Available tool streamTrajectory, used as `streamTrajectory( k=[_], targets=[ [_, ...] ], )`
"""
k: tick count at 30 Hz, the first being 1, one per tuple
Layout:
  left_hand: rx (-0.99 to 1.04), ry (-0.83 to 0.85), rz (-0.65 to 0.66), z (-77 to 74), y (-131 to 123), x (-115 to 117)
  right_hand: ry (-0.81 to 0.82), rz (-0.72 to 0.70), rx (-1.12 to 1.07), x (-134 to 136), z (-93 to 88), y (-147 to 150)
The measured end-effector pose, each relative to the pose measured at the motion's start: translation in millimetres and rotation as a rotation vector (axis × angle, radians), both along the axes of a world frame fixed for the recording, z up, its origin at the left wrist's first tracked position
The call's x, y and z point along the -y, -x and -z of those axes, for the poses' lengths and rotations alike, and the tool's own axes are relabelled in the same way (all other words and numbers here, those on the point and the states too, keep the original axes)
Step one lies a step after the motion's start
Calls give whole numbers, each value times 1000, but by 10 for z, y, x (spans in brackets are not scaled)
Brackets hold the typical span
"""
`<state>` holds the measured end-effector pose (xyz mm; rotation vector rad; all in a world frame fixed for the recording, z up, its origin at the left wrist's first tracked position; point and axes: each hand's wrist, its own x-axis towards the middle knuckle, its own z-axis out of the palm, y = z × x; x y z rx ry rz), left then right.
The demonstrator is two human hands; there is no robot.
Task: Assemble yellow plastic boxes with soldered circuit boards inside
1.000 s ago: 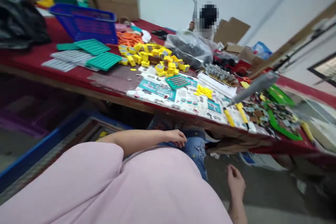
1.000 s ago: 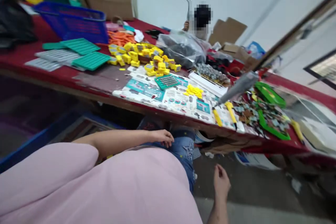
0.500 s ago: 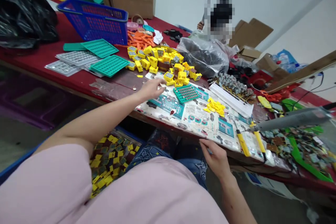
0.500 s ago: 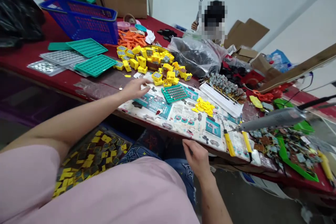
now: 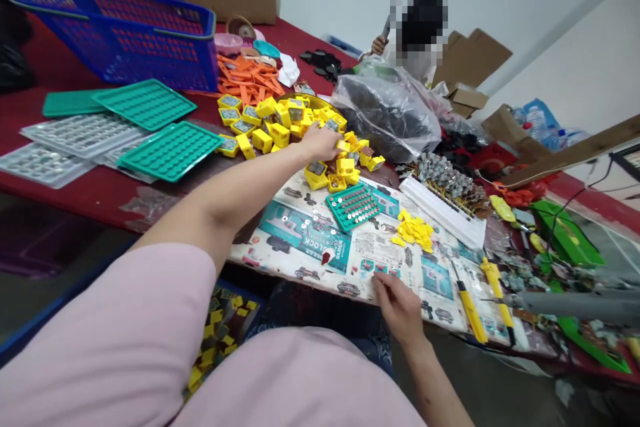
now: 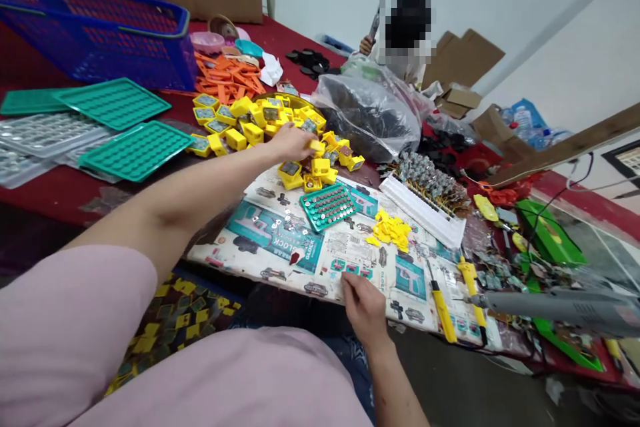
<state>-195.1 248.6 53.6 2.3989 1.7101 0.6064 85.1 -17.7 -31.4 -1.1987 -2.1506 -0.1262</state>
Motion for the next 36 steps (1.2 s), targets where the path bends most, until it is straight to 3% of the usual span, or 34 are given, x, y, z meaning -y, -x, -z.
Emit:
streamTrajectory(
  k=[2,5,7,10,12,15,18,21,23,26,30,33,36],
  targets=[
    [124,-37,-48,-153,87,-91,-89,42,-21,-14,112,38],
    [645,-65,2,-423,259,-63,-162,50,-22,-19,213,94],
    [1017,30,79,-577,334,46,-171,55,-17,-22,221,121],
    [1310,221,111,-649,329,279,-158,60,-24,-29,194,138],
    [1384,367,96,-561,258,457,-138,62,-35,-34,184,138],
    [1469,630,80,-292,101,765,-76,71,-67,-35,184,124],
    [1518,872,68,-20,-82,1118,47,84,-127,-25,151,101],
    [1615,1052,-6,130,-286,1445,173,114,-208,-24,61,106],
    [1674,1158,-76,166,-434,1616,317,108,-343,-48,-5,146],
    [1707,1263,-142,194,-641,1797,673,-7,-728,-119,-60,235],
    [1640,1156,-17,278,-795,1948,1136,-188,-1010,-187,-85,279],
    [1363,768,222,350,-800,2037,1364,-247,-1160,-184,-130,221],
    [902,322,483,420,-789,2110,1377,-276,-1317,-161,-184,149]
  ],
)
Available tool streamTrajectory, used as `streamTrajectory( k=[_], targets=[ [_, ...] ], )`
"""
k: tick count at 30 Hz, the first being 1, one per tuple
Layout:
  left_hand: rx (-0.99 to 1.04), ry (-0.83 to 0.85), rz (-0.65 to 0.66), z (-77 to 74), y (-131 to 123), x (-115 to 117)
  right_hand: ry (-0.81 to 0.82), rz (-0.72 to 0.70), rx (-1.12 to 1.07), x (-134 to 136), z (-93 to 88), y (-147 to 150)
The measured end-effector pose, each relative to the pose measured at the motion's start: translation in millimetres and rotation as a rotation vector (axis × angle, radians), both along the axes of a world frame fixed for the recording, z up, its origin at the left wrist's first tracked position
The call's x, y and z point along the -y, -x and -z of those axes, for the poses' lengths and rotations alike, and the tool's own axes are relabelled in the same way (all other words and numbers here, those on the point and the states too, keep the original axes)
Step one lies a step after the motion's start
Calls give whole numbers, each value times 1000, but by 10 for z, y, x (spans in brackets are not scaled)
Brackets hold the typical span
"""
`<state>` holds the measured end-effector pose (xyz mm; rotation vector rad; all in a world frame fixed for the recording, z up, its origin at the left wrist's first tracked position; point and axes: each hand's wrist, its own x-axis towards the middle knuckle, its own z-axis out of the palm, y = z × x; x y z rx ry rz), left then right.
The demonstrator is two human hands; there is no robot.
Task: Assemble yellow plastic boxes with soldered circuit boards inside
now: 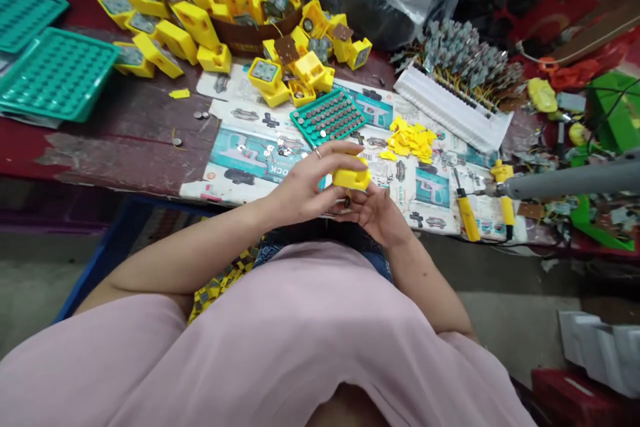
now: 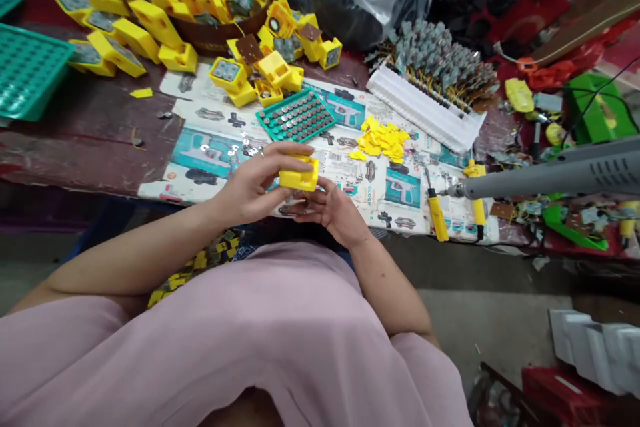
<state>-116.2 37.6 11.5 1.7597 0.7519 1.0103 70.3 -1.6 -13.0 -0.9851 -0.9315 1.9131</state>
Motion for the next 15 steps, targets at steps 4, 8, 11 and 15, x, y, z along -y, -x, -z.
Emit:
streamTrajectory(
  k=[4,8,11,15],
  targets=[
    [-150,-404,47,148,-28,44,-29,120,30,46,-31,-55],
    [-202,-480,45,264,-38,55,-67,197,102,106,-31,-78],
    [-246,-455,93,264,-20,92,-97,263,118,141,-33,-87],
    [-312,-254,114,236,-14,166,-87,306,131,161,-33,-99]
  ],
)
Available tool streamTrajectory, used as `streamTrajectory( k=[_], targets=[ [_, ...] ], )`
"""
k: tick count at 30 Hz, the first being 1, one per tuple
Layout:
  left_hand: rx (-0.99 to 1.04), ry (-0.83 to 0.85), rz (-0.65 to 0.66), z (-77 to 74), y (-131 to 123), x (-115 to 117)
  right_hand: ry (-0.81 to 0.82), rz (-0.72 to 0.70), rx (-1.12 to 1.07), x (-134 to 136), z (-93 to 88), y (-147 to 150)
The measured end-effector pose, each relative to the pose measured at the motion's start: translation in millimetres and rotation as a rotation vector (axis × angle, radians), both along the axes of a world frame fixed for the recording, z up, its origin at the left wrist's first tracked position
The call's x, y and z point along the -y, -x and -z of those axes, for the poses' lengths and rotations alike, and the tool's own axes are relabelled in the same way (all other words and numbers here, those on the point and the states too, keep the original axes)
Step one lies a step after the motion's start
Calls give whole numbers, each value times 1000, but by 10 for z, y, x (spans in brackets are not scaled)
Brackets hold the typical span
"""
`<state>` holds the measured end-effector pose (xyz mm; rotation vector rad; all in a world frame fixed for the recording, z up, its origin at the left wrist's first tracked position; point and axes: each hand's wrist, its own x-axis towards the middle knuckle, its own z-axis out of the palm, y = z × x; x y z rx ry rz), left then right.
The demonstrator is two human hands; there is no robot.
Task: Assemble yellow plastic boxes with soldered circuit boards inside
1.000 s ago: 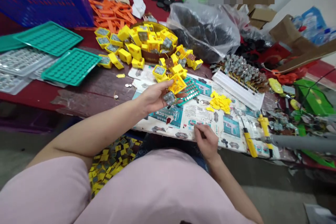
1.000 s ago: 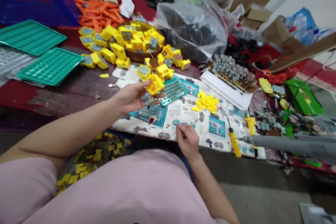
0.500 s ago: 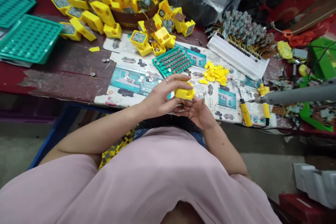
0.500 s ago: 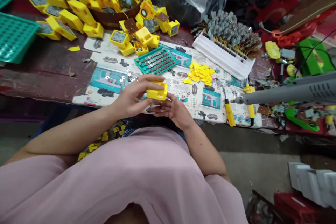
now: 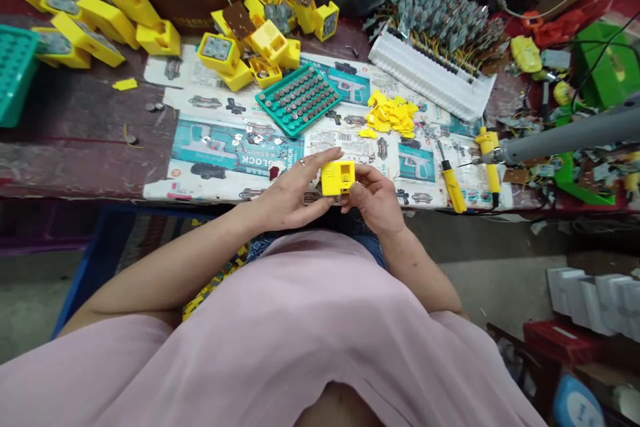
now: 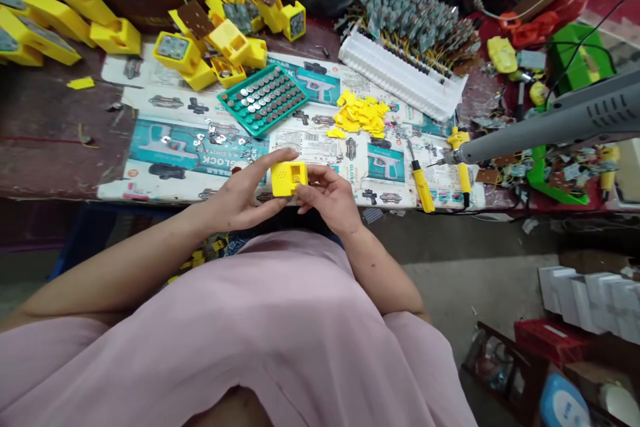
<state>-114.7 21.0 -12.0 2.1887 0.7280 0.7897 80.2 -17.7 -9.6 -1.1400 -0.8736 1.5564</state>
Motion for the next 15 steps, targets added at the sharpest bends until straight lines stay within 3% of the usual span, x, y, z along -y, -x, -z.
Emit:
streamTrajectory(
  k=[5,15],
  targets=[
    [0,166,-57,33,-41,49,16,11,0,15,28,-14],
    [75,259,-101,1,-127,59,116,-4,-83,15,99,-53]
  ],
)
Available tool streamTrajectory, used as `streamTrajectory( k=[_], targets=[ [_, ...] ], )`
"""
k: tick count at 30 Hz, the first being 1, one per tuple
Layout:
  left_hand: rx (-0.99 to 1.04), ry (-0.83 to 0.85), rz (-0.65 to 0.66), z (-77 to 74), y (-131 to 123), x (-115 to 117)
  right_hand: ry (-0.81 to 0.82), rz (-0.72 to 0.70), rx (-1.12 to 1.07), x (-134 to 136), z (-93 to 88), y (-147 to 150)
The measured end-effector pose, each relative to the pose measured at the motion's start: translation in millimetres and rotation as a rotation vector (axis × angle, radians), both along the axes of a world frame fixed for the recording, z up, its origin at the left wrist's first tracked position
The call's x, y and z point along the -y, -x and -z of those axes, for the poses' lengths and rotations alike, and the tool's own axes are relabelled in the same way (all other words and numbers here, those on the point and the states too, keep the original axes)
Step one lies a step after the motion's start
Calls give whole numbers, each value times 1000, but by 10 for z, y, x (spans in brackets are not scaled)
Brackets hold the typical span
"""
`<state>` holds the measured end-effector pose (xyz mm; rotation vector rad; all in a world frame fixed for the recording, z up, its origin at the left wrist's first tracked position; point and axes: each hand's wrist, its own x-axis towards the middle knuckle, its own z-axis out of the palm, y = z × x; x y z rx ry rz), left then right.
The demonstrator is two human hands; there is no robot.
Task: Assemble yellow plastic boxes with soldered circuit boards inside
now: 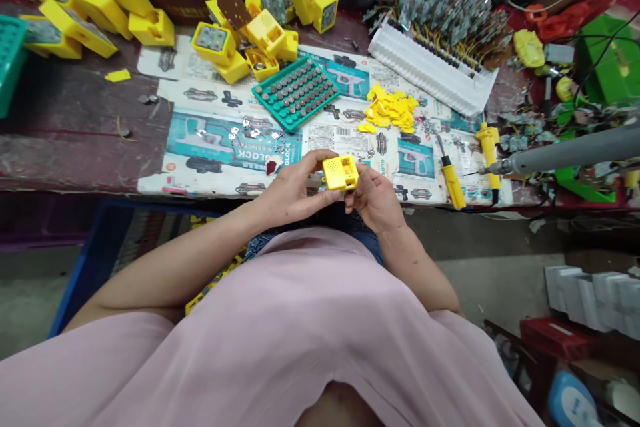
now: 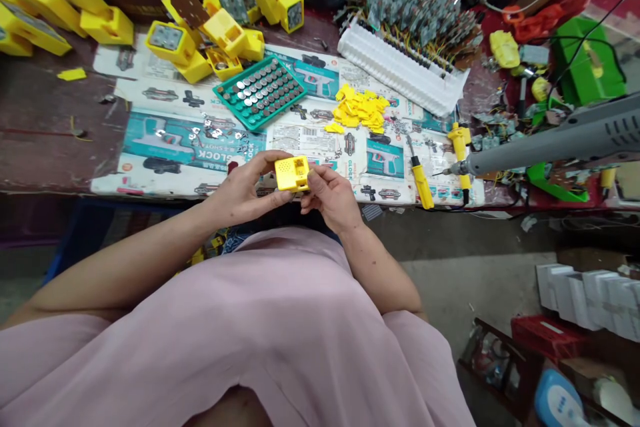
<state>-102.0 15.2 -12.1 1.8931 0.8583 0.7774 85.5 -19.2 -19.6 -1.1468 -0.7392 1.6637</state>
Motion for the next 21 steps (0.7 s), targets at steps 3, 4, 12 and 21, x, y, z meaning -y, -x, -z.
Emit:
streamTrajectory(
  k=[3,4,12,21],
  targets=[
    [44,77,-7,-3,-28,5,6,3,-10,4,-8,1],
    [86,145,-23,2,-40,1,5,3,-13,8,-12,0],
    [599,1121,-304,-137,-121,-173,-15,-49,-20,73,-69,-27],
    [825,1398,-405,-291,-179,-184,1,-1,-33,106,-97,-21]
  ],
)
